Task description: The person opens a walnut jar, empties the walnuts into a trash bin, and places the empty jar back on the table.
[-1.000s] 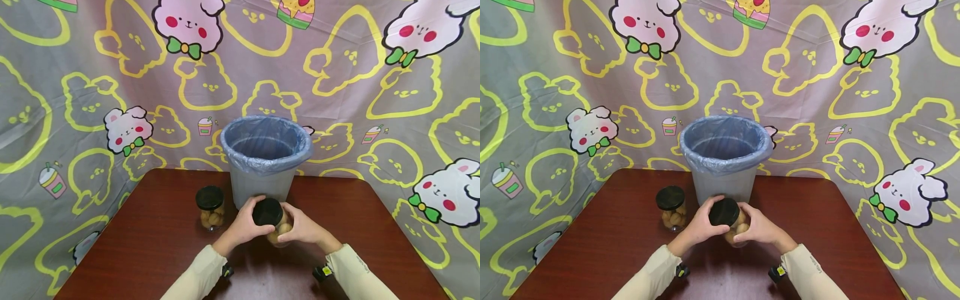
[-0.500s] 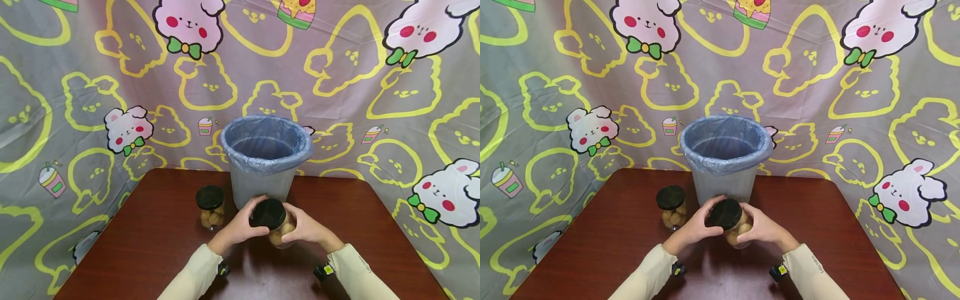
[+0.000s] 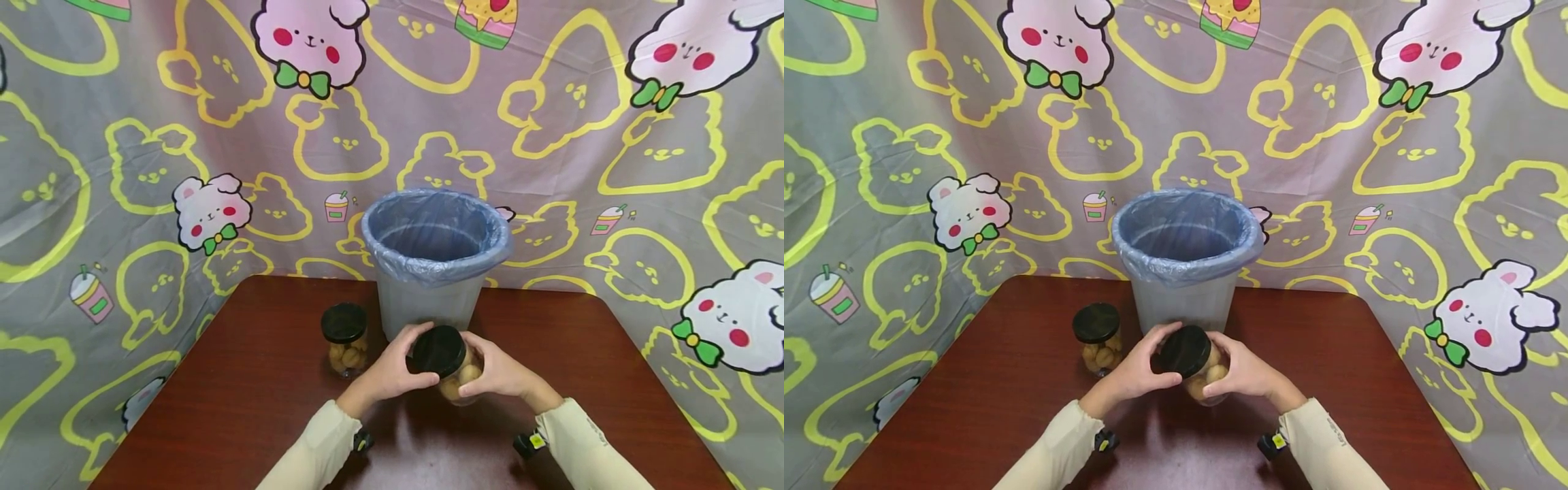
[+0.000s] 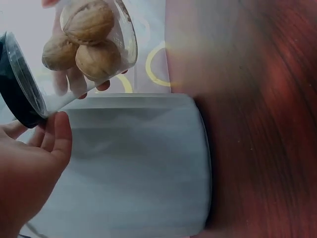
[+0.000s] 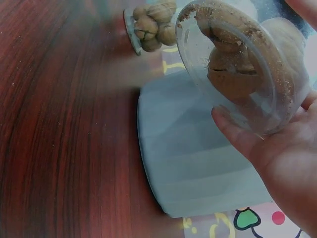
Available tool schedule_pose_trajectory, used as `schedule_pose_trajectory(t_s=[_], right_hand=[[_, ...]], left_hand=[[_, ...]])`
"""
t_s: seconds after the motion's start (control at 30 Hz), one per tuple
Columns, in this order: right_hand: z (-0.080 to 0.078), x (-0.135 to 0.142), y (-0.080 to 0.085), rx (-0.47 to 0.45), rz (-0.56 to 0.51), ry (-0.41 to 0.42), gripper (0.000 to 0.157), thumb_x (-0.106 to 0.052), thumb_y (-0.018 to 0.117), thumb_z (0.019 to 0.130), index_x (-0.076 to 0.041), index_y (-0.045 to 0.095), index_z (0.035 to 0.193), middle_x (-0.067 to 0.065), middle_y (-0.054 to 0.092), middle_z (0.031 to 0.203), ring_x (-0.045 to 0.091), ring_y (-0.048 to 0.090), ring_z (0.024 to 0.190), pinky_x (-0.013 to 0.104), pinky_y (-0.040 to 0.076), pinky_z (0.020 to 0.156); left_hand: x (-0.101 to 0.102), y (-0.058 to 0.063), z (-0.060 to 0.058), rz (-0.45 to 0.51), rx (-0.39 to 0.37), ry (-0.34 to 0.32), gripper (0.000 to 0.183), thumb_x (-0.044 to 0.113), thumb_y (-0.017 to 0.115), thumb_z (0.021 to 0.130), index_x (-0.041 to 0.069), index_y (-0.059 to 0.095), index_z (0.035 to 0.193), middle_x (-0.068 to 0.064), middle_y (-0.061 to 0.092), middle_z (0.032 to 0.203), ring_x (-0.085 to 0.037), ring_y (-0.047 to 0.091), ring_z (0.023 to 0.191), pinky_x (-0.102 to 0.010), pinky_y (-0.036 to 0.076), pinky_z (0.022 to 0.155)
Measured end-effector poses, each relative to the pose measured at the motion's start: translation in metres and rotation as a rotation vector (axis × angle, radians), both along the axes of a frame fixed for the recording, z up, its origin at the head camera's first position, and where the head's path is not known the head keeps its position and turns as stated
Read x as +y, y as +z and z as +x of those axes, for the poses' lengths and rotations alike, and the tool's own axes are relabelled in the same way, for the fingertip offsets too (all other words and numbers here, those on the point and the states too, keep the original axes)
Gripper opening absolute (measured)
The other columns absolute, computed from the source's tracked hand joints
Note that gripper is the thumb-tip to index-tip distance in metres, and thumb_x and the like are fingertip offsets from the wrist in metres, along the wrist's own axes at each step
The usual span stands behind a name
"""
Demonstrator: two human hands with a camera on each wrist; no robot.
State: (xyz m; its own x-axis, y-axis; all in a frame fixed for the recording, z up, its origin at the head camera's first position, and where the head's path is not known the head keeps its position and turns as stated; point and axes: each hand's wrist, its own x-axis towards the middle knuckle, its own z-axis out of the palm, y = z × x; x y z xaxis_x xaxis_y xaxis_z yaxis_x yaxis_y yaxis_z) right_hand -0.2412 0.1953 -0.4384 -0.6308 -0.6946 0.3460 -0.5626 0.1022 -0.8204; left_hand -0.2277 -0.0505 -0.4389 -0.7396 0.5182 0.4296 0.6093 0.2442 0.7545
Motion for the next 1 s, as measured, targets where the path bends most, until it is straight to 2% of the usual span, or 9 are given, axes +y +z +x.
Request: schedule_pose_trajectory(t_s=[0.07,0.33,0.5,0.63,0.73,0.77,0.93,1.0], right_hand=[[0.001,-0.001,0.0,0.019,-0.001,-0.011,0.076,0.0,0.081,0.065,0.004,0.043,0.131,0.009,0.058,0.116,0.017,0.058,0.097,0.027,0.048,0.081],[-0.003,0.0,-0.01,0.079,0.02,-0.071,0.084,-0.013,0.087,0.062,-0.007,0.045,0.133,0.006,0.057,0.121,0.017,0.057,0.1,0.025,0.046,0.084],[-0.003,-0.001,-0.011,0.091,0.037,-0.104,0.083,-0.022,0.088,0.063,-0.011,0.045,0.133,0.004,0.056,0.122,0.018,0.055,0.102,0.026,0.045,0.085],[-0.002,0.0,-0.01,0.086,0.047,-0.122,0.083,-0.022,0.088,0.063,-0.012,0.045,0.133,0.003,0.056,0.122,0.018,0.055,0.102,0.026,0.046,0.084],[-0.003,0.001,-0.009,0.059,0.035,-0.099,0.082,-0.019,0.087,0.064,-0.011,0.045,0.134,0.004,0.056,0.122,0.019,0.055,0.102,0.027,0.045,0.085],[-0.004,0.002,-0.01,0.051,0.033,-0.088,0.081,-0.018,0.087,0.065,-0.011,0.045,0.134,0.005,0.056,0.122,0.018,0.055,0.102,0.027,0.045,0.085],[0.008,-0.002,0.01,0.035,0.024,-0.045,0.077,-0.007,0.083,0.065,0.0,0.045,0.131,0.007,0.058,0.117,0.016,0.056,0.099,0.026,0.046,0.083],[0.013,-0.004,0.018,0.035,0.02,-0.038,0.075,-0.003,0.082,0.065,0.005,0.044,0.129,0.009,0.058,0.115,0.015,0.057,0.097,0.026,0.047,0.081]], left_hand=[[0.001,0.0,0.001,-0.016,-0.008,0.03,0.081,0.026,0.078,0.074,0.007,0.038,0.142,-0.008,0.044,0.131,-0.019,0.046,0.113,-0.032,0.043,0.09],[0.006,0.004,0.005,-0.091,-0.028,0.125,0.085,0.037,0.079,0.071,0.01,0.041,0.141,-0.006,0.043,0.125,-0.019,0.046,0.113,-0.04,0.038,0.098],[0.009,0.006,0.007,-0.095,-0.065,0.172,0.082,0.042,0.08,0.069,0.012,0.044,0.135,-0.005,0.043,0.123,-0.02,0.048,0.11,-0.041,0.04,0.095],[0.011,0.006,0.006,-0.095,-0.068,0.194,0.082,0.044,0.08,0.068,0.011,0.043,0.134,-0.005,0.043,0.123,-0.021,0.048,0.109,-0.042,0.04,0.095],[0.01,0.007,0.005,-0.094,-0.051,0.158,0.086,0.038,0.082,0.069,0.008,0.039,0.138,-0.007,0.039,0.131,-0.022,0.045,0.117,-0.043,0.037,0.099],[0.009,0.007,0.004,-0.088,-0.03,0.128,0.087,0.035,0.082,0.07,0.007,0.038,0.14,-0.008,0.037,0.134,-0.022,0.043,0.12,-0.043,0.036,0.101],[0.001,0.01,0.001,-0.039,0.059,-0.069,0.087,0.023,0.078,0.076,0.001,0.029,0.144,-0.012,0.032,0.145,-0.023,0.033,0.131,-0.041,0.029,0.106],[0.0,0.011,0.001,-0.026,0.074,-0.112,0.085,0.021,0.076,0.076,0.001,0.029,0.144,-0.011,0.034,0.145,-0.023,0.034,0.131,-0.04,0.029,0.107]])
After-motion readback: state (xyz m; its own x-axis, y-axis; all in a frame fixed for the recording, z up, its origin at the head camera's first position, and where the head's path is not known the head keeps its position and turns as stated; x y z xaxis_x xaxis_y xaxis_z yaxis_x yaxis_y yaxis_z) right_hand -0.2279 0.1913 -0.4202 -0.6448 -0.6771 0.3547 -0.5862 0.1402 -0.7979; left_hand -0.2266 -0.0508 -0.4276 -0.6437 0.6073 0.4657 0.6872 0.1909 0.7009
